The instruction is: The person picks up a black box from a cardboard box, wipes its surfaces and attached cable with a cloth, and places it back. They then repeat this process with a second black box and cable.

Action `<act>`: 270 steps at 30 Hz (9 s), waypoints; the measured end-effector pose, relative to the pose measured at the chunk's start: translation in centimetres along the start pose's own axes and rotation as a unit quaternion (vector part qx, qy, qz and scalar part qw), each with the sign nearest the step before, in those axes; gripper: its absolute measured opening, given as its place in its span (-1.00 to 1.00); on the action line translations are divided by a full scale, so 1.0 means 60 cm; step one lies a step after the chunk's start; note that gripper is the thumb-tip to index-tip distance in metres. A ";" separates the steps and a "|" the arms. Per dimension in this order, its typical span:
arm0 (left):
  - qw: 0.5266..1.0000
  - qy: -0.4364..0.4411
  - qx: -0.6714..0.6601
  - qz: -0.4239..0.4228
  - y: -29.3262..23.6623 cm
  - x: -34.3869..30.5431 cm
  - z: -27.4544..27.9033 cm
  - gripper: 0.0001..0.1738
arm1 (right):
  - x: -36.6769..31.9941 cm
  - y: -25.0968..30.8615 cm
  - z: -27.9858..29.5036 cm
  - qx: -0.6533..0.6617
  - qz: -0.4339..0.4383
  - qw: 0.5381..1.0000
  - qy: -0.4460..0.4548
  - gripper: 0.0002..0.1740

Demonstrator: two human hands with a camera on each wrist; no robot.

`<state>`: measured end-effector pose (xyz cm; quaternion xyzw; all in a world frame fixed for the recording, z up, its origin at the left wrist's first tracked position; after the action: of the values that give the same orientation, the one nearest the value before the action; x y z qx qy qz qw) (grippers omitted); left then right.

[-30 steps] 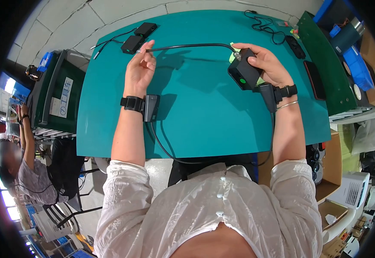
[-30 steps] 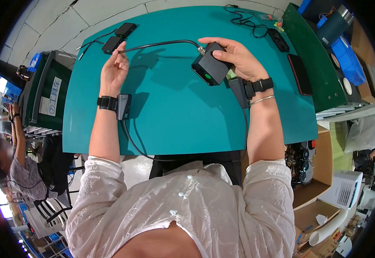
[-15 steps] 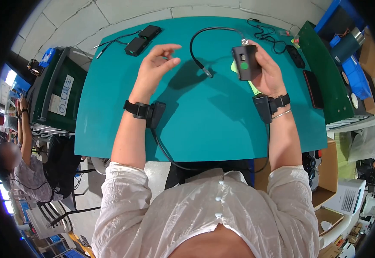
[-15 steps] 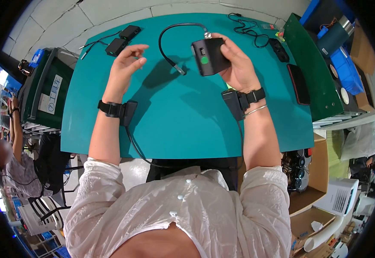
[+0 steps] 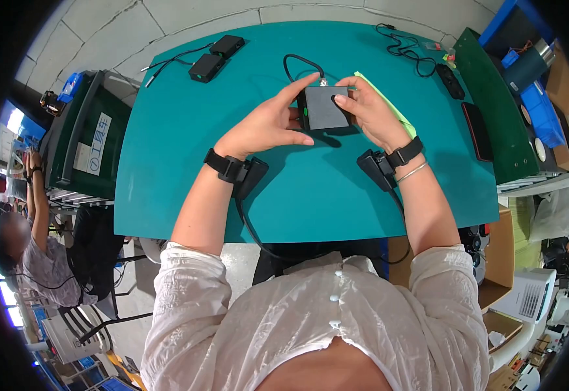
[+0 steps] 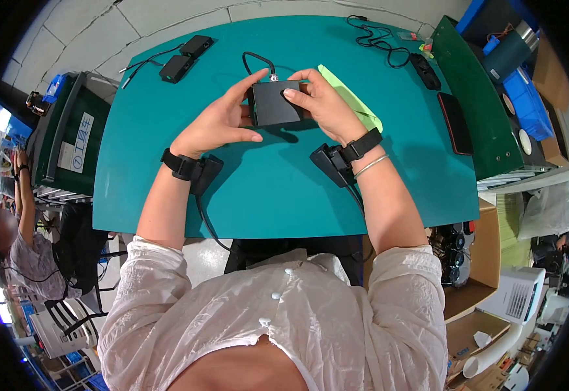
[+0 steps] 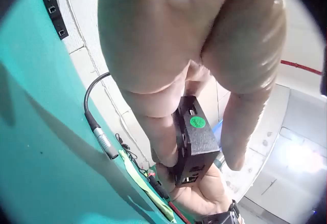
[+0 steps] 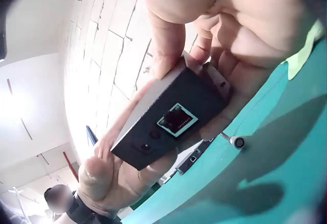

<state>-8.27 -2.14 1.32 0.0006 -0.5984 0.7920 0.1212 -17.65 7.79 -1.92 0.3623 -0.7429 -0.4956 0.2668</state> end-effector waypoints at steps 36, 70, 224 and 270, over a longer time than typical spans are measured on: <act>0.922 0.018 -0.380 -0.073 0.041 -0.024 0.094 -0.23 | -0.015 0.113 0.154 0.448 0.249 0.859 0.023 -0.68; 0.976 -0.180 -0.106 0.069 0.087 -0.046 0.149 -0.58 | -0.007 0.028 0.074 0.072 -0.012 0.996 0.047 -0.83; 0.961 -0.149 -0.230 0.042 0.108 -0.011 0.119 -0.49 | -0.024 0.084 0.029 -0.064 0.040 0.996 0.043 -0.75; 0.914 -0.077 -0.385 0.105 0.224 -0.030 0.194 -0.49 | -0.840 -0.410 0.716 -0.283 -0.314 0.750 -0.508 -0.52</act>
<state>-10.78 -16.93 -8.36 -0.0482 -0.8609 0.5061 -0.0185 -13.36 65.55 -42.38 0.1774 -0.4390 -0.8501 -0.2306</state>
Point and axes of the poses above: each hand's wrist, its own x-axis towards the middle knuckle, its own z-axis out of the back of the hand, y = z × x, the point moved 9 cm from there along x, towards the middle knuckle, and after that the axes turned 12 degrees about x, right-handed, at the moved point
